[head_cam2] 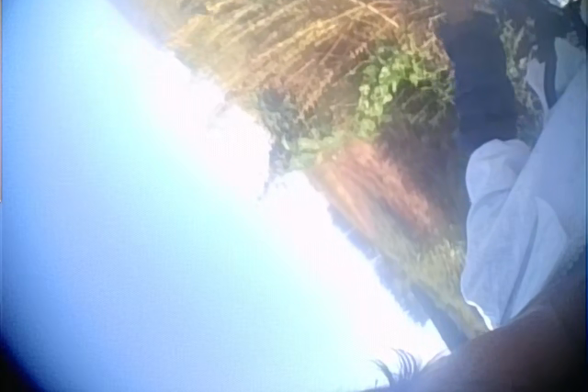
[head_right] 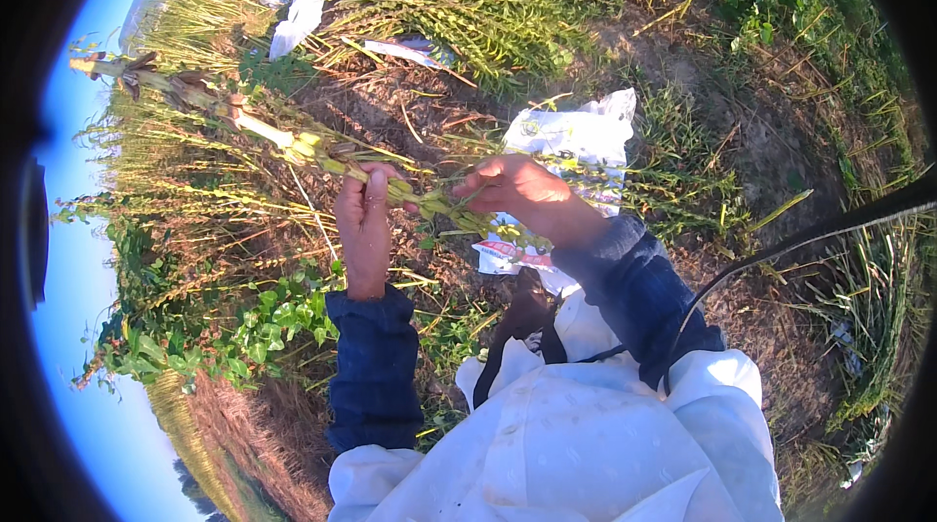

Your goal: The person harvests sesame plants in a field by stripping seeds from the stalks and cutting the stalks at the base using a sickle.

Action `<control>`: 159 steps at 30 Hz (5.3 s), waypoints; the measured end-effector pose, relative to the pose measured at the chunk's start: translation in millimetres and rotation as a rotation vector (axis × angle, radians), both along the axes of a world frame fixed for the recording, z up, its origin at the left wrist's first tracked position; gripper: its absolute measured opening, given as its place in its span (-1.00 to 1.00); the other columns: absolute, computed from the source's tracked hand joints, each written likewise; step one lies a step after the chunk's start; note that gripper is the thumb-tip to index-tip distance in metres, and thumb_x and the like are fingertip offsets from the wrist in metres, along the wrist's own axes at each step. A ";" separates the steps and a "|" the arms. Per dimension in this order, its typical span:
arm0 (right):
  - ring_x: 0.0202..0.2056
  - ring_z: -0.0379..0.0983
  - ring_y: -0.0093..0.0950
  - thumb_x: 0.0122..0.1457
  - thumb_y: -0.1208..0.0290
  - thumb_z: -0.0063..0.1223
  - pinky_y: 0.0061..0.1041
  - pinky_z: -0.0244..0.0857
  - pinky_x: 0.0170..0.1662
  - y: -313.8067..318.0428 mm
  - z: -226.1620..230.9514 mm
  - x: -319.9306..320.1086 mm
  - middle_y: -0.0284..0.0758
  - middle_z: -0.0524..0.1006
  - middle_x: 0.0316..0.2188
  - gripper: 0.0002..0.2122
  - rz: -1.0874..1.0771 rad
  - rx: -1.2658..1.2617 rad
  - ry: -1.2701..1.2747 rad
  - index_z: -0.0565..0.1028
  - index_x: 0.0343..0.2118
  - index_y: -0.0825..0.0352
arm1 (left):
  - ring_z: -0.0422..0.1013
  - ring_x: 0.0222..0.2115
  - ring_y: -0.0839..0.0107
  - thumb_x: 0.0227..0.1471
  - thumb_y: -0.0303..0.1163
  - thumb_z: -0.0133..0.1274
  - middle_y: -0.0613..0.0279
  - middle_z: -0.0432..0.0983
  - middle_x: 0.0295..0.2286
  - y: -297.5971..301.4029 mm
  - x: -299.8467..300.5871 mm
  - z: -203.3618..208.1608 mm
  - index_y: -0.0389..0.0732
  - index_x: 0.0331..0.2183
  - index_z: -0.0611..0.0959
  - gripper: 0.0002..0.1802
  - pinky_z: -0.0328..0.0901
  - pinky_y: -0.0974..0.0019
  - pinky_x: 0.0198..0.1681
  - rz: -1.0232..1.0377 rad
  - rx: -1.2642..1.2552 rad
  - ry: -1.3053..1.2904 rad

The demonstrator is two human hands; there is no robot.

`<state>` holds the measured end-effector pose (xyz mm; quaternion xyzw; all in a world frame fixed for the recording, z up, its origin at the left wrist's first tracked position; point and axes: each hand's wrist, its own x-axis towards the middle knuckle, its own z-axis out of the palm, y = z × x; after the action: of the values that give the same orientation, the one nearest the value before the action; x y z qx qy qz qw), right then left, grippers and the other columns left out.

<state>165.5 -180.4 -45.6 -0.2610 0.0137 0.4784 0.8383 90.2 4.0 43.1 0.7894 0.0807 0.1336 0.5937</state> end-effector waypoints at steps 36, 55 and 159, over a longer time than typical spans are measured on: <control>-0.03 0.31 -0.38 0.12 0.33 -0.02 -0.17 0.11 0.08 -116.9 21.7 -3.8 -0.38 0.43 -0.60 -0.82 -0.636 0.233 -0.169 0.44 -0.29 0.32 | 0.40 -0.46 0.50 0.21 -0.33 -0.17 0.21 0.42 -0.41 54.6 24.1 -39.7 -0.30 -0.33 0.46 -0.77 0.45 0.39 -0.46 0.395 -0.208 -0.167; -0.03 0.25 -0.12 0.04 0.55 0.00 -0.23 0.22 -0.09 -19.6 -16.6 -123.2 -0.14 0.32 -0.09 -0.64 0.364 -0.860 -1.390 0.25 -0.07 0.30 | 0.41 -0.42 0.43 0.20 -0.35 -0.15 0.18 0.41 -0.37 88.6 63.8 -33.2 -0.33 -0.30 0.47 -0.78 0.48 0.29 -0.42 0.303 -0.353 -0.327; -0.24 0.42 -0.15 0.05 0.15 0.09 -0.19 0.28 -0.21 -173.3 -70.1 -150.2 -0.14 0.51 -0.32 -0.63 0.675 -1.106 -1.452 0.49 -0.16 0.29 | 0.42 -0.41 0.27 0.15 -0.35 -0.08 0.01 0.45 -0.38 251.8 -63.4 -78.5 -0.42 -0.31 0.44 -0.73 0.49 0.19 -0.32 0.802 -0.659 -0.498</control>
<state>15.3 -353.7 -115.7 -0.8397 -0.3596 0.3421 0.2205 26.8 255.8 -35.4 0.4152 0.2688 0.4982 0.7122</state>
